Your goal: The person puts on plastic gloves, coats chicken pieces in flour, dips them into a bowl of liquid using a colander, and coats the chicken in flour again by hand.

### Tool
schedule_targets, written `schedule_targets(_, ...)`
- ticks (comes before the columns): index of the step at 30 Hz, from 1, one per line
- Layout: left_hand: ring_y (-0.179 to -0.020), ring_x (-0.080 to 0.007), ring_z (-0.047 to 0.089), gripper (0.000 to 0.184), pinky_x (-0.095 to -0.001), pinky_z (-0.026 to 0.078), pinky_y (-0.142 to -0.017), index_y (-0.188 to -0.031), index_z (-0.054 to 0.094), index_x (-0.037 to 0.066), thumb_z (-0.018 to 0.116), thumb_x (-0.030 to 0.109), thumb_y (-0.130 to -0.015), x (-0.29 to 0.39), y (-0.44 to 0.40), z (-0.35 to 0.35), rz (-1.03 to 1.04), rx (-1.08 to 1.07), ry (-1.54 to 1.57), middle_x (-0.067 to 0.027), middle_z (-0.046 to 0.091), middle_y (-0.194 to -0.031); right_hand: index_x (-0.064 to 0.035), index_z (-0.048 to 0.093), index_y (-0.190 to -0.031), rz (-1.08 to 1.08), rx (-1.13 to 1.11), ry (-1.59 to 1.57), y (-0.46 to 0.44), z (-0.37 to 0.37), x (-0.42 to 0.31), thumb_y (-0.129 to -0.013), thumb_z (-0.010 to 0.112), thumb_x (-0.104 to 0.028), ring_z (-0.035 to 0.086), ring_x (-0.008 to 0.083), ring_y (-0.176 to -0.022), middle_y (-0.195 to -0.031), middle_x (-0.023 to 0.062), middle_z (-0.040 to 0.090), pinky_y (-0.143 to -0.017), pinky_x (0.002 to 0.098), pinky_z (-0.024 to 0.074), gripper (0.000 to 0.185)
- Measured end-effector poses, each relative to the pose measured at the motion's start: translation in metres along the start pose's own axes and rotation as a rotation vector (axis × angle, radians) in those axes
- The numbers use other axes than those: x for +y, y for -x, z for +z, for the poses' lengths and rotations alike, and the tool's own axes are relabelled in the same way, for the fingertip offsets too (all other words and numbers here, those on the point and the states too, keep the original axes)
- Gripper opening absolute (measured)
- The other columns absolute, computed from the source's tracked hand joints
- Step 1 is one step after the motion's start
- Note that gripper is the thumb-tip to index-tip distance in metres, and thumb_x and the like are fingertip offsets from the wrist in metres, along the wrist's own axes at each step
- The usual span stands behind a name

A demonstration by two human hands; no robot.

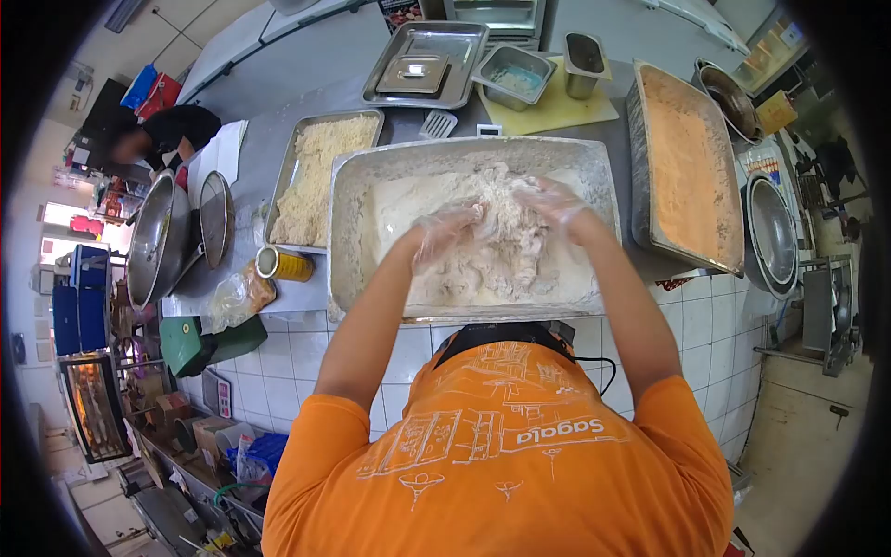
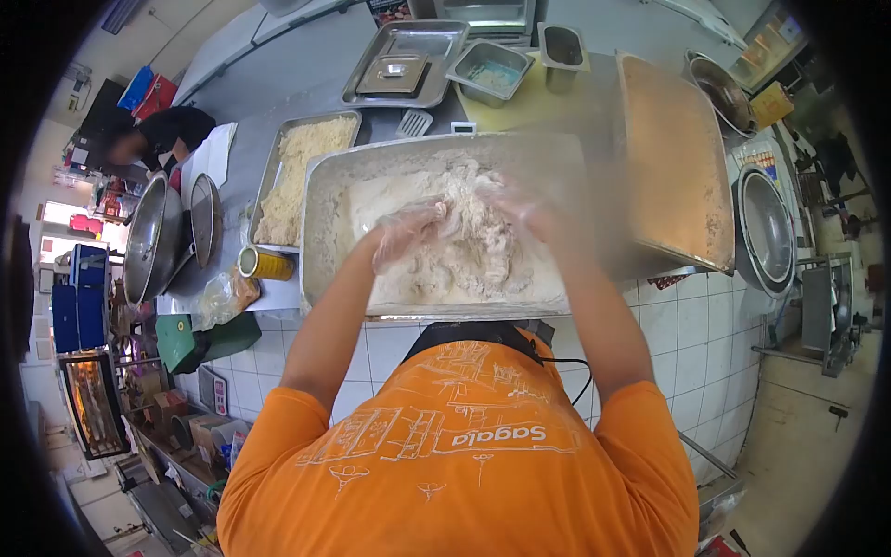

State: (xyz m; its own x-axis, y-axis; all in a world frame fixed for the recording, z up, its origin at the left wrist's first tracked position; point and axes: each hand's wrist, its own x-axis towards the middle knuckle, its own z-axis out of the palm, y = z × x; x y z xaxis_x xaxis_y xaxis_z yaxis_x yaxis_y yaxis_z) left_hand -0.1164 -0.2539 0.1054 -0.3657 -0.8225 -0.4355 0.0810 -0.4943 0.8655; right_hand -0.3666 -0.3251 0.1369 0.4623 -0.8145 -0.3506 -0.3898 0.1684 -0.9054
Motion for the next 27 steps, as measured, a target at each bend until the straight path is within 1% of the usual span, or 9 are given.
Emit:
schedule_targets(3, -0.119, -0.0249, 0.05, 0.064, -0.0361, 0.044, -0.096, -0.144, 0.035, 0.005, 0.055, 0.035, -0.091, 0.036, 0.028, 0.008, -0.133, -0.005, -0.824, -0.014, 0.049, -0.135, 0.0031, 0.029, -0.144, 0.011, -0.052, 0.403, 0.015, -0.014, 0.016, -0.069, 0.075, -0.059, 0.043, 0.0337, -0.128, -0.14, 0.0277, 0.041, -0.106, 0.0367, 0.036, 0.107)
schedule_targets(6, -0.115, -0.0299, 0.055, 0.072, -0.0368, 0.043, -0.097, -0.144, 0.035, 0.005, 0.06, 0.04, -0.086, 0.005, 0.027, 0.022, -0.143, 0.104, -1.174, -0.019, 0.053, -0.129, -0.0022, 0.022, -0.147, 0.092, -0.186, 0.965, 0.025, 0.002, 0.019, -0.062, 0.077, -0.064, 0.035, 0.04, -0.133, -0.143, 0.0322, 0.033, -0.109, 0.0409, 0.0328, 0.118)
schedule_targets(8, -0.105, -0.0294, 0.059, 0.077, -0.0357, 0.046, -0.093, -0.145, 0.031, 0.005, 0.064, 0.037, -0.083, -0.036, -0.002, 0.024, -0.19, 0.267, -1.017, -0.0197, 0.057, -0.12, -0.0065, 0.018, -0.149, 0.151, -0.184, 1.123, 0.045, 0.047, 0.001, -0.058, 0.078, -0.065, 0.032, 0.0441, -0.134, -0.144, 0.0345, 0.028, -0.111, 0.0442, 0.0309, 0.124)
schedule_targets(11, -0.093, -0.0269, 0.062, 0.083, -0.0329, 0.049, -0.086, -0.146, 0.022, 0.003, 0.067, 0.028, -0.08, -0.015, -0.004, 0.061, -0.362, 0.363, -0.526, -0.0194, 0.061, -0.108, -0.0103, 0.024, -0.147, 0.229, -0.005, 0.988, 0.037, 0.084, -0.007, -0.061, 0.084, -0.046, 0.03, 0.0454, -0.135, -0.145, 0.0282, 0.033, -0.11, 0.0466, 0.0316, 0.111)
schedule_targets(15, -0.091, -0.0272, 0.062, 0.079, -0.0372, 0.051, -0.083, -0.138, 0.033, 0.0, 0.072, 0.018, -0.072, -0.01, -0.026, 0.044, -0.209, 0.399, -0.151, -0.0214, 0.061, -0.108, -0.0112, 0.036, -0.143, 0.03, 0.044, 0.531, -0.009, 0.056, 0.035, -0.062, 0.084, -0.023, 0.05, 0.0348, -0.122, -0.133, 0.0243, 0.05, -0.099, 0.0356, 0.0446, 0.096)
schedule_targets(19, -0.098, -0.0242, 0.061, 0.067, -0.0378, 0.048, -0.088, -0.134, 0.037, -0.002, 0.07, 0.014, -0.078, 0.035, -0.01, 0.027, 0.057, 0.409, -1.051, -0.0138, 0.065, -0.096, 0.0015, 0.037, -0.14, 0.002, 0.167, 0.667, 0.0, 0.012, 0.013, -0.066, 0.081, -0.024, 0.055, 0.0299, -0.118, -0.128, 0.0231, 0.055, -0.1, 0.0314, 0.0433, 0.09)
schedule_targets(21, -0.111, -0.0259, 0.056, 0.067, -0.0356, 0.045, -0.095, -0.135, 0.04, -0.001, 0.071, 0.013, -0.077, -0.013, -0.063, -0.009, 0.118, 0.167, -1.129, -0.0164, 0.063, -0.109, 0.0047, 0.036, -0.14, -0.028, 0.1, 0.652, 0.005, -0.002, 0.002, -0.067, 0.081, -0.025, 0.054, 0.0295, -0.119, -0.13, 0.0232, 0.054, -0.101, 0.0307, 0.0421, 0.091)
schedule_targets(25, -0.134, -0.0269, 0.038, 0.073, -0.0357, 0.036, -0.107, -0.141, 0.036, 0.003, 0.069, 0.02, -0.078, 0.041, -0.02, 0.033, 0.127, 0.347, -1.038, -0.021, 0.049, -0.135, 0.0052, 0.034, -0.14, -0.033, 0.179, 0.616, -0.02, -0.022, 0.019, -0.066, 0.082, -0.031, 0.051, 0.031, -0.123, -0.132, 0.0238, 0.052, -0.104, 0.0308, 0.0395, 0.096)
schedule_targets(27, -0.136, -0.0306, 0.033, 0.082, -0.0358, 0.033, -0.109, -0.145, 0.029, 0.006, 0.07, 0.027, -0.077, 0.028, -0.037, 0.004, 0.065, 0.237, -1.133, -0.0217, 0.037, -0.144, 0.0052, 0.031, -0.142, -0.16, 0.218, 0.681, -0.018, -0.034, 0.016, -0.066, 0.083, -0.037, 0.048, 0.0332, -0.126, -0.136, 0.024, 0.048, -0.106, 0.0332, 0.0378, 0.101)
